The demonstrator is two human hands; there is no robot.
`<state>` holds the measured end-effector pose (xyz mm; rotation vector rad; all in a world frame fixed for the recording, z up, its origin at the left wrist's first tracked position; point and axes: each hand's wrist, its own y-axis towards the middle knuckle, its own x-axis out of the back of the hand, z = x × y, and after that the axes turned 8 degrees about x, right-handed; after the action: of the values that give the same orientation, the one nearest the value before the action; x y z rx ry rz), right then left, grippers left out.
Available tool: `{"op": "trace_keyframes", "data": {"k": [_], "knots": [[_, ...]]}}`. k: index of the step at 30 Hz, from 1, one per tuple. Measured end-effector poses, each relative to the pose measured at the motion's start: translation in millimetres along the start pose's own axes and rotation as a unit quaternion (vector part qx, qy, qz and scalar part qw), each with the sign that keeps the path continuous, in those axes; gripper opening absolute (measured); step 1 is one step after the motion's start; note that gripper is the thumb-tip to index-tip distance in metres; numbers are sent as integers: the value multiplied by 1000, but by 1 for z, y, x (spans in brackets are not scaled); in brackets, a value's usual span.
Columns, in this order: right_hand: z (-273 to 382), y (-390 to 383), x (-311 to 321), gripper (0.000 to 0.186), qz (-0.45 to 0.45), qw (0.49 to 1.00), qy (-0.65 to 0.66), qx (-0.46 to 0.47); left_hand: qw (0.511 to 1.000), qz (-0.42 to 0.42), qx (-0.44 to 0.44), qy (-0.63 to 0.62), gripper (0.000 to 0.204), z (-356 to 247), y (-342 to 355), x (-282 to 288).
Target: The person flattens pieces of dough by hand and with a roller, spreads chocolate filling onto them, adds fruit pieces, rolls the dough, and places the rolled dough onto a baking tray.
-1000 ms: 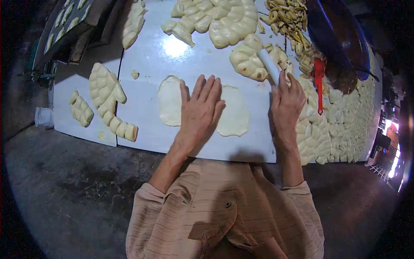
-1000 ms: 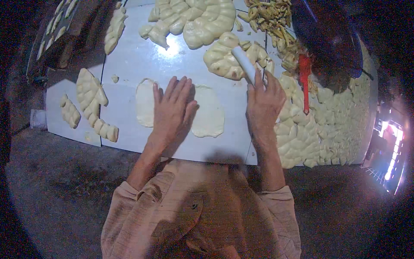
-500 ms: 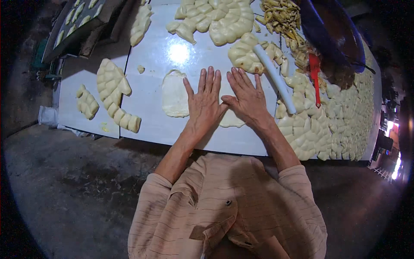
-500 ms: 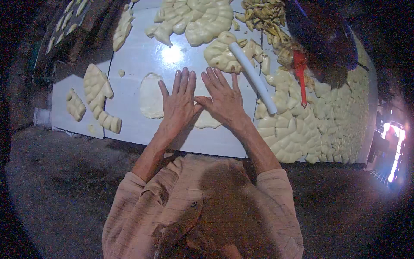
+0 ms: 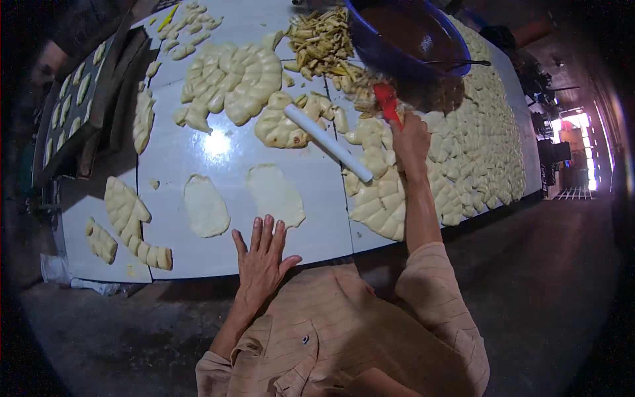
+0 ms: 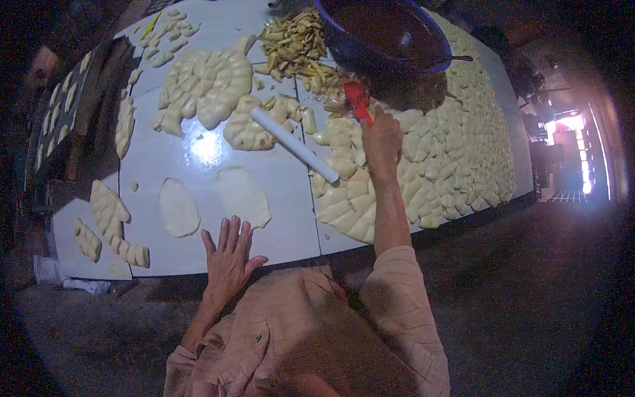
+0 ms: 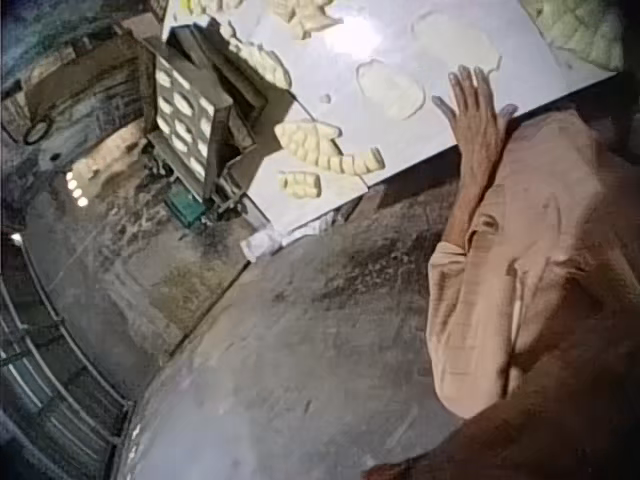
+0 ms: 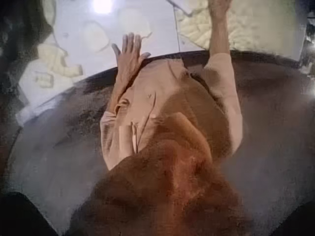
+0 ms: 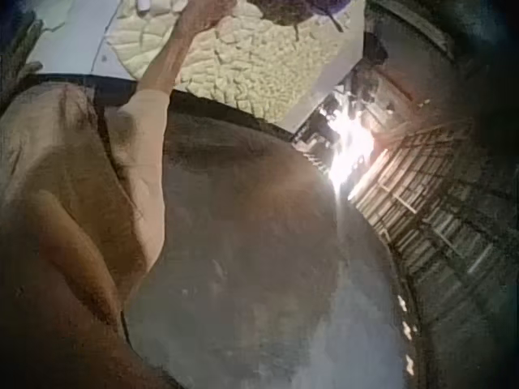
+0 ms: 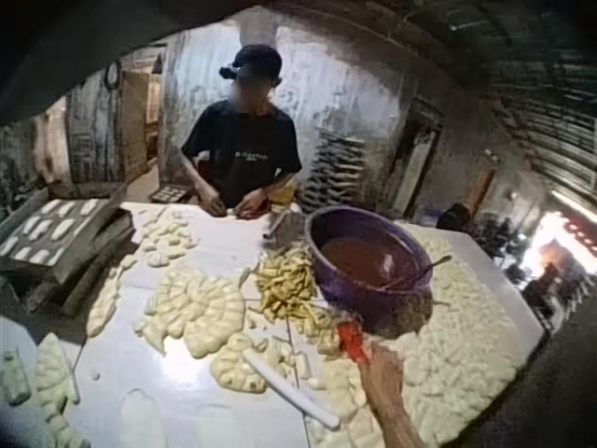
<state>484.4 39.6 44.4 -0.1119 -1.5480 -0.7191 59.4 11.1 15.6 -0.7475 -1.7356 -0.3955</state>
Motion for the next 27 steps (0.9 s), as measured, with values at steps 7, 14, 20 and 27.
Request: {"op": "trace_keyframes", "data": {"k": [7, 14, 20, 27], "knots": [[-2, -1, 3, 23, 9, 984, 144, -107, 1000, 3, 3, 16, 76, -12, 5, -4], [-25, 71, 59, 29, -118, 960, 254, 13, 1000, -24, 0, 0, 79, 5, -9, -14], [-52, 188, 77, 27, 43, 995, 66, 59, 997, -76, -1, 21, 65, 11, -10, -19], [-62, 263, 0, 30, 246, 956, -25, 158, 991, -119, 52, 14, 56, 7, -19, -27]]}}
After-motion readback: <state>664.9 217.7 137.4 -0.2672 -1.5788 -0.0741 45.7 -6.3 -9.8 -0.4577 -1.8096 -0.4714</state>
